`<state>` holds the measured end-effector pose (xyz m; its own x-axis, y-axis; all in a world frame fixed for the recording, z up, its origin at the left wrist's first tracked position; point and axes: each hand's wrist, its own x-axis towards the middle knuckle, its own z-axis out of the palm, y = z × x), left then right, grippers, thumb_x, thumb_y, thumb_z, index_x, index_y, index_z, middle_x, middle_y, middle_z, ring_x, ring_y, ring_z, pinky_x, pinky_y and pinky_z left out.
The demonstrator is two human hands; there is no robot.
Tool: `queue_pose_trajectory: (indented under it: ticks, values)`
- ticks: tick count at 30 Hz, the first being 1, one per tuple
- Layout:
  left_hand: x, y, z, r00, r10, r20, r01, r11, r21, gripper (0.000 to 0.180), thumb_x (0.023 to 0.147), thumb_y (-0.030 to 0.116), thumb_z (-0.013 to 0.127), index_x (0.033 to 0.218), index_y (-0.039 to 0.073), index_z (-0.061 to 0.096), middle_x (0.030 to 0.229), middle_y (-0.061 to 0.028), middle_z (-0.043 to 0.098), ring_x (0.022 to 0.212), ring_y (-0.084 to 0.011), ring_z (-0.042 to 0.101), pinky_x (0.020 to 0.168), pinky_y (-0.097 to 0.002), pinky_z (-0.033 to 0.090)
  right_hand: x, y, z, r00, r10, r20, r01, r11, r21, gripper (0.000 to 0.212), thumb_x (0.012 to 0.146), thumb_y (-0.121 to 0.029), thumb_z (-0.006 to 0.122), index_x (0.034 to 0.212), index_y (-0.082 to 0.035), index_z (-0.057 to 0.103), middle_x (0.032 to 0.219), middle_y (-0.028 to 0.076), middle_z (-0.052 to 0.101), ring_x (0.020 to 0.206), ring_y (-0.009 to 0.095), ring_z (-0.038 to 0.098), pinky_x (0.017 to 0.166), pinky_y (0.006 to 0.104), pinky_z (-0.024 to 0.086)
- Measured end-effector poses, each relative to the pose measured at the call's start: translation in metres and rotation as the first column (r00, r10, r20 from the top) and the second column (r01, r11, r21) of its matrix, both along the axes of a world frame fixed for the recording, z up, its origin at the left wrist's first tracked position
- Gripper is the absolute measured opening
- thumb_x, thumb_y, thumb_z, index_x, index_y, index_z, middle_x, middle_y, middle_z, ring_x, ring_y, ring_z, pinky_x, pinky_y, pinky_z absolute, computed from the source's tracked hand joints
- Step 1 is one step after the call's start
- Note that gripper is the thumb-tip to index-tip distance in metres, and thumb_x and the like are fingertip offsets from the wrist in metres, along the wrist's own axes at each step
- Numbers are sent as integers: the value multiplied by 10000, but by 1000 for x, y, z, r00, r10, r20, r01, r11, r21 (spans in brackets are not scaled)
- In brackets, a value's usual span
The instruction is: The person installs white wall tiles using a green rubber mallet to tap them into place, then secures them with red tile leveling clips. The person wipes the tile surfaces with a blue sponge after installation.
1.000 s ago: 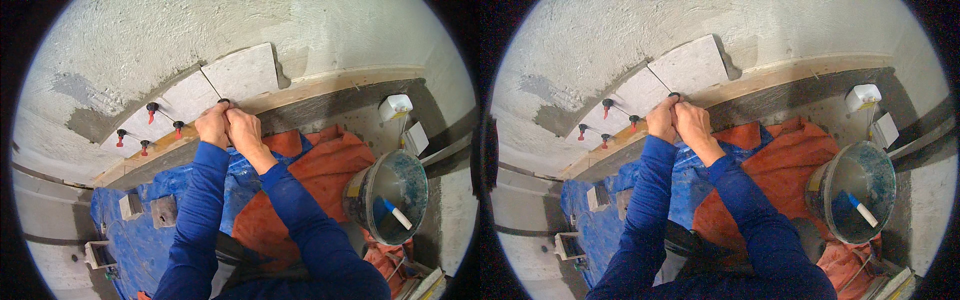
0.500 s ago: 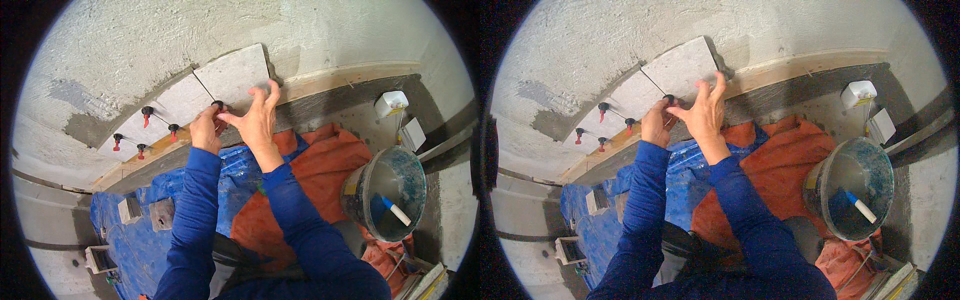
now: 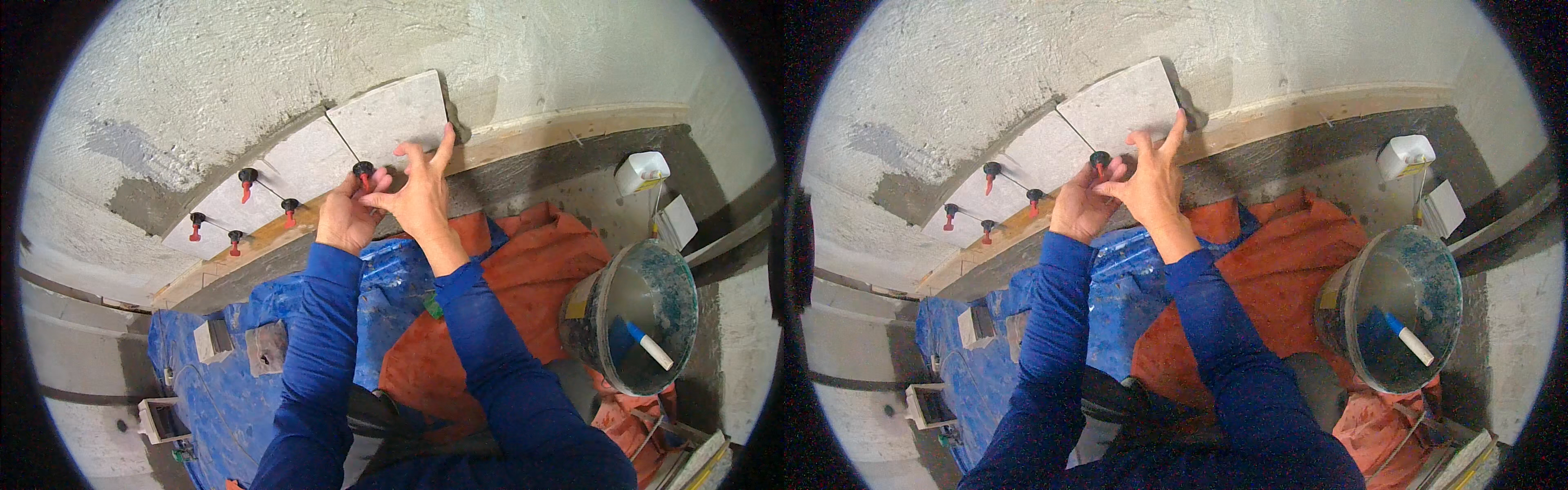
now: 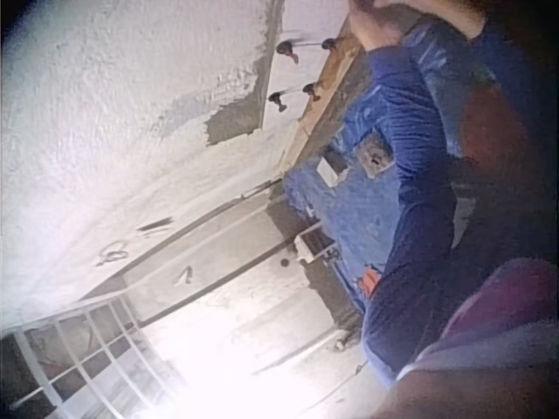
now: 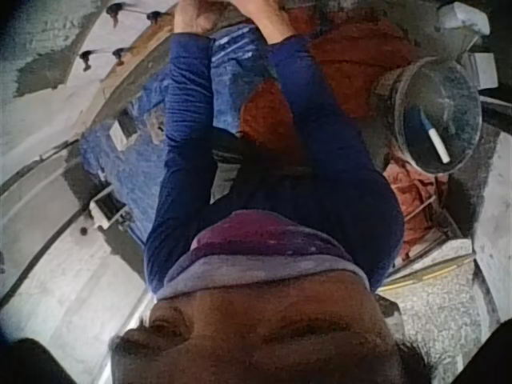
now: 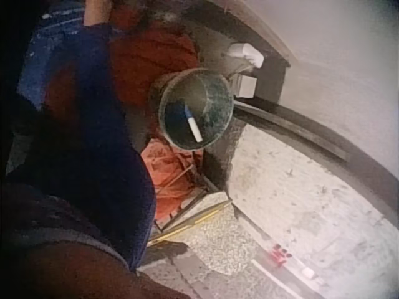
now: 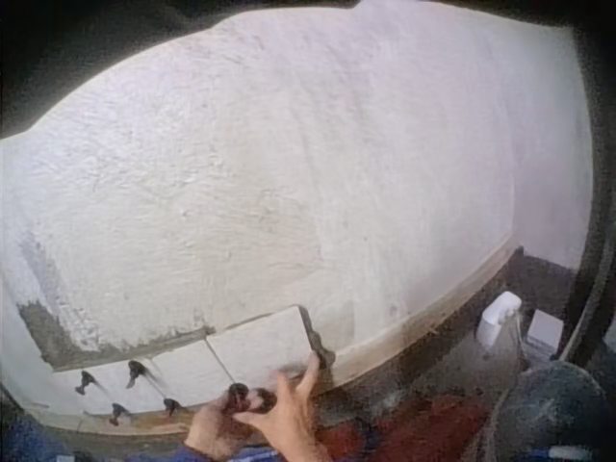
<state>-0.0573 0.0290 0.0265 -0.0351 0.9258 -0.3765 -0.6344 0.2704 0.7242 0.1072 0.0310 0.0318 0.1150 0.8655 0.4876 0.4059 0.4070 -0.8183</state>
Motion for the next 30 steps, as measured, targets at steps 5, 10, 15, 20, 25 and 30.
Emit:
queue_pose_trajectory:
  ticks: [5,10,15,20,25,30]
  values:
    - [-2,0,-1,991,-89,101,90,996,2,503,1142,401,259,1307,35,561,1344,-158,667,1239,-320,641,1047,-514,452,-2,7,-5,997,32,-66,-29,998,50,784,474,-243,1043,1120,-109,618,1631,248,76,930,319,697,780,439,618]
    - [-4,-1,-4,904,-270,331,240,962,130,592,1137,432,214,1399,3,528,1455,-180,601,1341,-348,570,1098,-566,408,0,10,-8,995,34,-95,-27,996,80,710,462,-245,1044,1039,-101,657,1622,266,115,897,305,689,765,427,617]
    - [-3,1,-16,819,-307,485,226,949,220,563,1126,427,286,1361,7,577,1448,-158,614,1350,-344,563,1111,-573,398,-5,8,-10,997,-15,-71,24,993,119,676,472,-256,1042,1007,-89,664,1616,281,148,801,257,660,754,423,620]
    - [-4,1,-22,824,-337,455,239,935,261,505,1114,408,359,1357,34,596,1384,-124,658,1284,-308,601,1078,-556,435,-2,10,-6,991,56,-120,-52,998,35,749,488,-271,1041,1092,-52,655,1622,296,106,997,405,686,804,480,602]
    - [-7,0,-21,872,-323,367,242,938,249,478,1111,403,385,1369,60,594,1334,-109,680,1225,-284,628,1041,-530,465,3,9,0,989,45,-140,-46,999,-3,760,498,-270,1041,1112,-48,652,1608,272,140,818,266,678,732,418,610]
    - [-10,1,-18,889,-306,342,229,941,248,477,1115,393,389,1368,31,571,1320,-133,681,1201,-289,643,1024,-496,483,0,8,0,990,47,-134,-56,996,-66,791,483,-290,1043,1126,-55,648,1626,284,104,840,295,685,752,438,613]
